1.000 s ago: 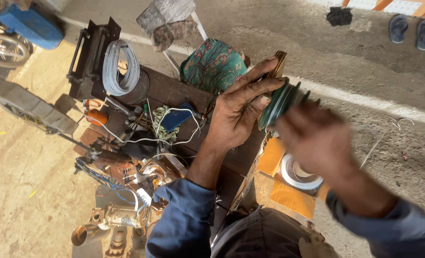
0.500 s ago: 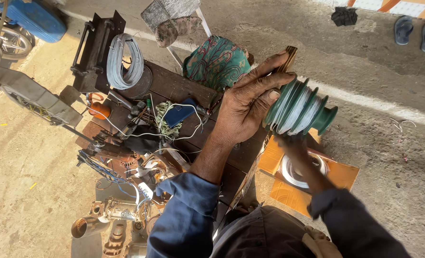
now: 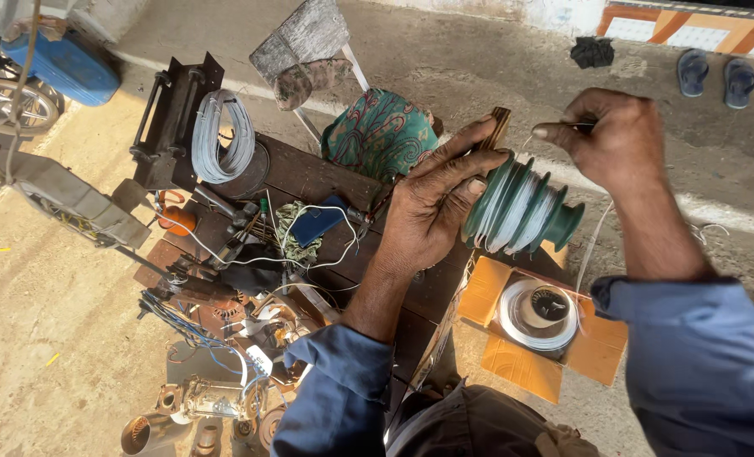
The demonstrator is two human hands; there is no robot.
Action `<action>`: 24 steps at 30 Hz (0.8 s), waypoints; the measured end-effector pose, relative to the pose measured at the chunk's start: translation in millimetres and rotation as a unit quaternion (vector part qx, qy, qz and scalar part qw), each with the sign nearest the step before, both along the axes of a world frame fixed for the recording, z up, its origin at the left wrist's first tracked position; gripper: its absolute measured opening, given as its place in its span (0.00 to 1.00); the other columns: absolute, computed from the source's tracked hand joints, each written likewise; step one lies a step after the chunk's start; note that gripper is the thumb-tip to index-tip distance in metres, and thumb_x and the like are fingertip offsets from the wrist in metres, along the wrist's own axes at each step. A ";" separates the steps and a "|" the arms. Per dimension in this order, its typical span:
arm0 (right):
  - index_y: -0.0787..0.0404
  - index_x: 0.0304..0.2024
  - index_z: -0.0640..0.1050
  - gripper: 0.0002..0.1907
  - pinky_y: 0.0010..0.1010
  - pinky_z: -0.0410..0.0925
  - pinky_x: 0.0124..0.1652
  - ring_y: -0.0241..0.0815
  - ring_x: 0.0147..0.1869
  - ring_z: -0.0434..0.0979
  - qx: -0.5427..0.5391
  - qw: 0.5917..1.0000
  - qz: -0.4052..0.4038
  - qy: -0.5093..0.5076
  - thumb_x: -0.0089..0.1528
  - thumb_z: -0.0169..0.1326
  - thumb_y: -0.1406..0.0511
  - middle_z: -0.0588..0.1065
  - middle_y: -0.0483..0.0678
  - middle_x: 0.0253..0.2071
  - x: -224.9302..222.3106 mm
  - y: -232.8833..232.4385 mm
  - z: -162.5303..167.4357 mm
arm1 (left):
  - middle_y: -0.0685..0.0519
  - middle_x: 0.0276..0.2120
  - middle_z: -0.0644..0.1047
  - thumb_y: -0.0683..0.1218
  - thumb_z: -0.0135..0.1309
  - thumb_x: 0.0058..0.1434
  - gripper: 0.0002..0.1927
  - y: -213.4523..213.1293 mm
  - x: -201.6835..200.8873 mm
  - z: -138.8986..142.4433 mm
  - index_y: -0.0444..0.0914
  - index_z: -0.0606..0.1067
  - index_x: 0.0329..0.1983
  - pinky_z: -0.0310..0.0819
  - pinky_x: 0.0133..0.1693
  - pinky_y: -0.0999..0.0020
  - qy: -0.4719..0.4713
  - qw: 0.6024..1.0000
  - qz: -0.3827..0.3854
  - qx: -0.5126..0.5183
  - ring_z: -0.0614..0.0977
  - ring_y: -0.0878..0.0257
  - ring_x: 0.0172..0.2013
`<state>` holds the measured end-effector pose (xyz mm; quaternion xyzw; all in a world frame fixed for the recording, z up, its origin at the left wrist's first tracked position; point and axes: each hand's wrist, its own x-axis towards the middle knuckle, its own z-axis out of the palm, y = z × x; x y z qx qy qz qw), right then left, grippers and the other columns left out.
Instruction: The person stands at an outdoor workbench and winds white wire by hand around the grooves of a green ribbed former, guiding the wire from a coil on the bench and turning the former as they wrap. They continue winding loop after loop, then reposition the assembly and adjust the wound wire near the end.
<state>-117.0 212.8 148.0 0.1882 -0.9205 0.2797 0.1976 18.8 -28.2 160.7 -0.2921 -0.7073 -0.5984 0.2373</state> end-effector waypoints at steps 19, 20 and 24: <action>0.57 0.21 0.77 0.12 0.30 0.64 0.19 0.38 0.20 0.70 0.132 0.967 0.160 0.150 0.58 0.61 0.64 0.70 0.44 0.19 169.0 -52.7 -86.9 | 0.52 0.69 0.70 0.43 0.53 0.78 0.11 -7.8 -4.1 -12.8 0.41 0.77 0.60 0.70 0.72 0.63 -0.002 1.000 -0.019 0.003 0.72 0.59 0.71; 0.56 0.18 0.77 0.12 0.28 0.63 0.15 0.35 0.18 0.67 0.197 0.946 0.157 0.202 0.57 0.61 0.70 0.69 0.42 0.17 157.1 -48.4 -63.0 | 0.51 0.69 0.70 0.43 0.53 0.78 0.11 -7.5 -3.7 -11.6 0.41 0.78 0.60 0.71 0.72 0.62 -0.003 1.000 -0.014 -0.004 0.72 0.58 0.71; 0.59 0.34 0.80 0.18 0.30 0.70 0.29 0.37 0.29 0.74 0.144 0.948 0.095 0.268 0.67 0.69 0.53 0.75 0.46 0.28 66.0 -4.0 12.4 | 0.51 0.68 0.71 0.42 0.54 0.76 0.11 -4.0 -2.5 -4.3 0.41 0.78 0.59 0.70 0.72 0.62 0.015 1.000 0.008 -0.016 0.71 0.58 0.71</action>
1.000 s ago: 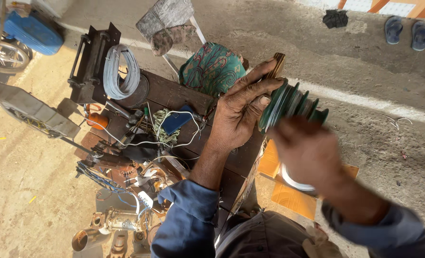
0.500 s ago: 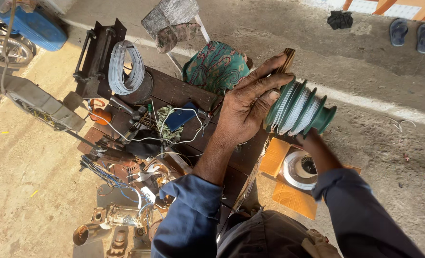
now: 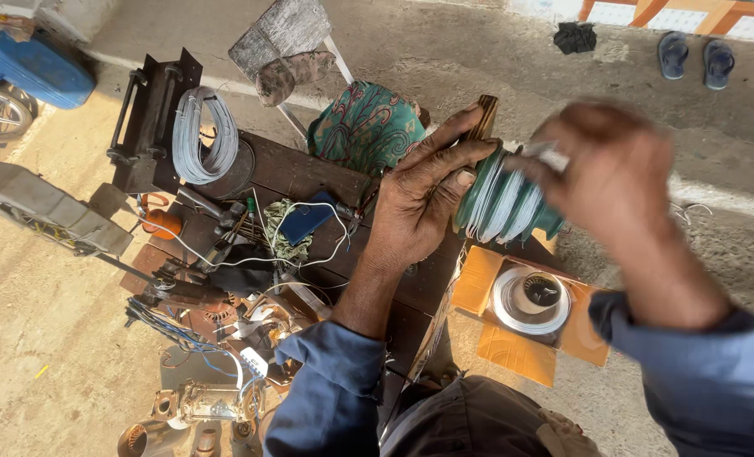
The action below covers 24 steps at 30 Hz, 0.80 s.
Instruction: The person stands at an outdoor workbench and winds white wire by hand around the grooves of a green ribbed former, guiding the wire from a coil on the bench and turning the former as they wrap. They continue winding loop after loop, then reposition the assembly and adjust the wound wire near the end.
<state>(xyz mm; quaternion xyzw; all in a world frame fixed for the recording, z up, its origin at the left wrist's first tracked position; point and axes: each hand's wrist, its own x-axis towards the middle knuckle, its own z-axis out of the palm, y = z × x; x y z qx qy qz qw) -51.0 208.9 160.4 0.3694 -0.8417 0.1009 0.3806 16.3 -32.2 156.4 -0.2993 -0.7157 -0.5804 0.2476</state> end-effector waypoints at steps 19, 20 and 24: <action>0.59 0.25 0.77 0.11 0.35 0.67 0.24 0.41 0.24 0.75 -0.089 0.948 0.050 -0.301 0.58 0.62 0.60 0.74 0.46 0.23 115.5 -69.2 -126.5 | 0.52 0.69 0.70 0.40 0.54 0.76 0.11 -6.9 -3.1 0.0 0.40 0.78 0.59 0.72 0.71 0.63 -0.013 0.999 -0.029 0.010 0.72 0.58 0.71; 0.58 0.24 0.76 0.13 0.35 0.66 0.23 0.41 0.24 0.73 -0.038 0.973 0.078 -0.215 0.58 0.62 0.60 0.72 0.46 0.21 115.1 -68.1 -103.9 | 0.52 0.69 0.70 0.40 0.55 0.76 0.11 -6.8 -1.4 1.5 0.40 0.78 0.59 0.72 0.71 0.63 -0.017 0.999 -0.028 0.012 0.72 0.58 0.71; 0.56 0.24 0.79 0.08 0.25 0.59 0.14 0.35 0.17 0.67 0.060 0.998 -0.008 0.028 0.56 0.64 0.71 0.71 0.46 0.17 68.1 -38.1 -13.7 | 0.50 0.69 0.71 0.40 0.55 0.75 0.13 -9.6 1.5 11.7 0.39 0.78 0.61 0.71 0.71 0.63 -0.019 1.000 -0.021 0.000 0.72 0.56 0.71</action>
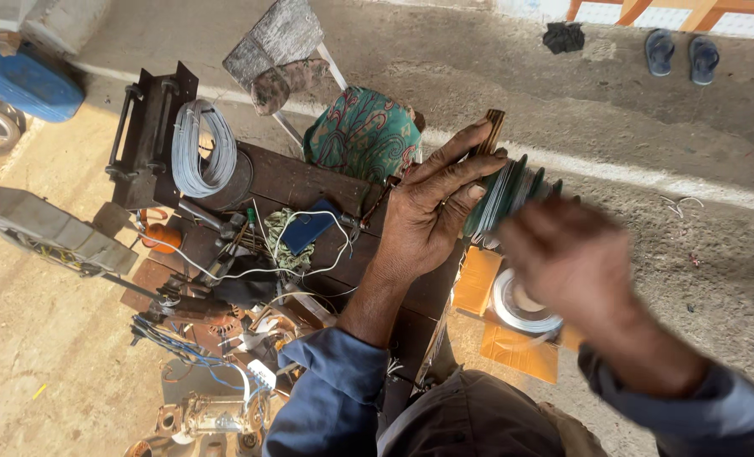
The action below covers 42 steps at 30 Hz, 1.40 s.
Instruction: The person stands at an outdoor workbench and winds white wire by hand around the grooves of a green ribbed former, guiding the wire from a coil on the bench and turning the former as they wrap. They continue winding loop after loop, then reposition the assembly and adjust the wound wire near the end.
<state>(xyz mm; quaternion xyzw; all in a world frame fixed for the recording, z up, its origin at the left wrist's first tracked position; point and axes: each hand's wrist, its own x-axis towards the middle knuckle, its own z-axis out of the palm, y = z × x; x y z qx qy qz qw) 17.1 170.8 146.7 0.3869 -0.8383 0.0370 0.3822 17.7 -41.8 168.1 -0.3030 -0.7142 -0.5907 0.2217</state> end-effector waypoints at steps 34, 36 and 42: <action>0.61 0.37 0.81 0.15 0.28 0.70 0.26 0.36 0.27 0.75 -0.254 0.887 -0.091 -0.373 0.70 0.66 0.58 0.76 0.46 0.29 -154.6 45.4 -20.9 | 0.50 0.68 0.71 0.40 0.56 0.73 0.14 -8.0 -2.0 4.7 0.40 0.79 0.60 0.75 0.67 0.65 0.007 1.000 -0.006 -0.005 0.75 0.57 0.68; 0.61 0.37 0.81 0.13 0.28 0.70 0.27 0.37 0.28 0.76 -0.255 0.842 -0.152 -0.450 0.69 0.65 0.59 0.77 0.46 0.30 -160.7 32.9 -85.9 | 0.51 0.68 0.71 0.40 0.56 0.74 0.14 -7.5 -6.4 2.4 0.41 0.78 0.61 0.75 0.68 0.65 0.012 1.000 -0.018 -0.001 0.74 0.57 0.69; 0.58 0.37 0.81 0.06 0.30 0.71 0.30 0.40 0.31 0.78 -0.218 0.865 -0.112 -0.437 0.64 0.62 0.62 0.79 0.46 0.32 -77.9 -26.1 -202.5 | 0.54 0.70 0.69 0.43 0.56 0.75 0.11 -9.5 -13.4 -5.4 0.42 0.77 0.60 0.74 0.71 0.65 0.026 0.998 -0.048 0.015 0.71 0.59 0.72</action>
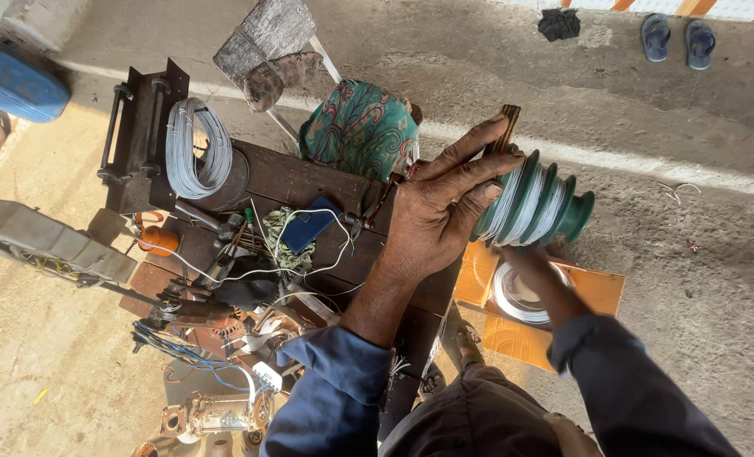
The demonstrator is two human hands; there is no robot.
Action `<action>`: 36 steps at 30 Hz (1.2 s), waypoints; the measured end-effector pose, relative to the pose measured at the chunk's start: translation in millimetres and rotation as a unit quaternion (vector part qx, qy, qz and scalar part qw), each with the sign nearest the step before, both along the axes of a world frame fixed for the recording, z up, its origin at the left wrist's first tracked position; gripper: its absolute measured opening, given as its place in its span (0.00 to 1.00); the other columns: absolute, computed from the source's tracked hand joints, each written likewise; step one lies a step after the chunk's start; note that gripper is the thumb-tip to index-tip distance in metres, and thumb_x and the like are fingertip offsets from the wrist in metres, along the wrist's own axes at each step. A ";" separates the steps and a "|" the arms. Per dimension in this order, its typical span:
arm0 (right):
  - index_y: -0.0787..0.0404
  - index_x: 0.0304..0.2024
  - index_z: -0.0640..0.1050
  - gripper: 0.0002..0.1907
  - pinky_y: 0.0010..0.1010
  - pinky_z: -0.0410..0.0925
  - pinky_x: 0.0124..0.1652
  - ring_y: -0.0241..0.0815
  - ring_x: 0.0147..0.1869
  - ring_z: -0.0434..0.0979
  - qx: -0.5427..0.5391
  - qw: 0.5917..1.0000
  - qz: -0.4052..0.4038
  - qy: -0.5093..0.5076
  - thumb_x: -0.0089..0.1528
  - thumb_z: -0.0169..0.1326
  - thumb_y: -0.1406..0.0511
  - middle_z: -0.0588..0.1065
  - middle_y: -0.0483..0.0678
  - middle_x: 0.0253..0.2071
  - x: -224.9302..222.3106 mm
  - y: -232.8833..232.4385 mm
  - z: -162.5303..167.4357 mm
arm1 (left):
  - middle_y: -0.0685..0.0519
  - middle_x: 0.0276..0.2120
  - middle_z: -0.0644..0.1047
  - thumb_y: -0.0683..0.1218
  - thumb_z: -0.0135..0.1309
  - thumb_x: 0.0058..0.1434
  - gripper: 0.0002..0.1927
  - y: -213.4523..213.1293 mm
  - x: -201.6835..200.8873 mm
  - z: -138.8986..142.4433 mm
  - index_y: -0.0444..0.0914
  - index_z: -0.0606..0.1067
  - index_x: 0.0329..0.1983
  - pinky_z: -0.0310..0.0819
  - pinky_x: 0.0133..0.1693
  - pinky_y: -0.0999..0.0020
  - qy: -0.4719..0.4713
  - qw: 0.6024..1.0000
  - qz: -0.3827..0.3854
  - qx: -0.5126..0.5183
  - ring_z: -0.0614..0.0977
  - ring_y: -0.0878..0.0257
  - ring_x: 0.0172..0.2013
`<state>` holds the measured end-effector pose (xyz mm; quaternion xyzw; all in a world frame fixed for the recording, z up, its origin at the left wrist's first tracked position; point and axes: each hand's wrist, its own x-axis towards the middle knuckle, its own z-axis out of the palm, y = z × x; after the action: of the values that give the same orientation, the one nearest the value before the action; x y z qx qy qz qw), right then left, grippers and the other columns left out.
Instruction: The person stands at an outdoor workbench and winds white wire by hand around the grooves of a green ribbed former, guiding the wire from a coil on the bench and turning the former as they wrap. They continue winding loop after loop, then reposition the assembly and adjust the wound wire near the end.
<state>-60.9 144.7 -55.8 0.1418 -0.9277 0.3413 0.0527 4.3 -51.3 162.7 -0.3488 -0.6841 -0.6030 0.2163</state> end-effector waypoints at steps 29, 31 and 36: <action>0.63 0.31 0.82 0.08 0.34 0.69 0.30 0.44 0.26 0.79 -0.084 0.994 -0.020 -0.068 0.63 0.62 0.65 0.78 0.50 0.24 71.7 -14.4 3.7 | 0.56 0.70 0.69 0.44 0.57 0.76 0.12 -5.4 -1.9 -10.8 0.43 0.77 0.61 0.72 0.70 0.67 -0.015 1.000 -0.007 0.002 0.70 0.61 0.71; 0.62 0.30 0.79 0.07 0.30 0.68 0.23 0.37 0.24 0.76 -0.106 0.988 0.070 0.087 0.61 0.60 0.65 0.77 0.47 0.25 115.8 -18.7 28.1 | 0.55 0.70 0.70 0.45 0.57 0.76 0.12 -5.2 -1.5 -10.8 0.43 0.77 0.60 0.75 0.70 0.67 -0.023 1.000 -0.008 0.006 0.72 0.60 0.71; 0.57 0.30 0.80 0.01 0.26 0.63 0.18 0.34 0.21 0.65 0.197 0.896 0.140 0.372 0.56 0.60 0.68 0.68 0.43 0.19 110.1 5.3 143.0 | 0.54 0.69 0.70 0.45 0.58 0.76 0.11 -5.0 -0.8 -9.5 0.42 0.78 0.60 0.76 0.70 0.67 -0.015 1.000 0.001 -0.002 0.74 0.60 0.70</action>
<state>49.3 150.0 87.1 0.3941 -0.8593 0.0773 0.3166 3.5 -56.3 153.2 -0.3391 -0.6889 -0.6066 0.2060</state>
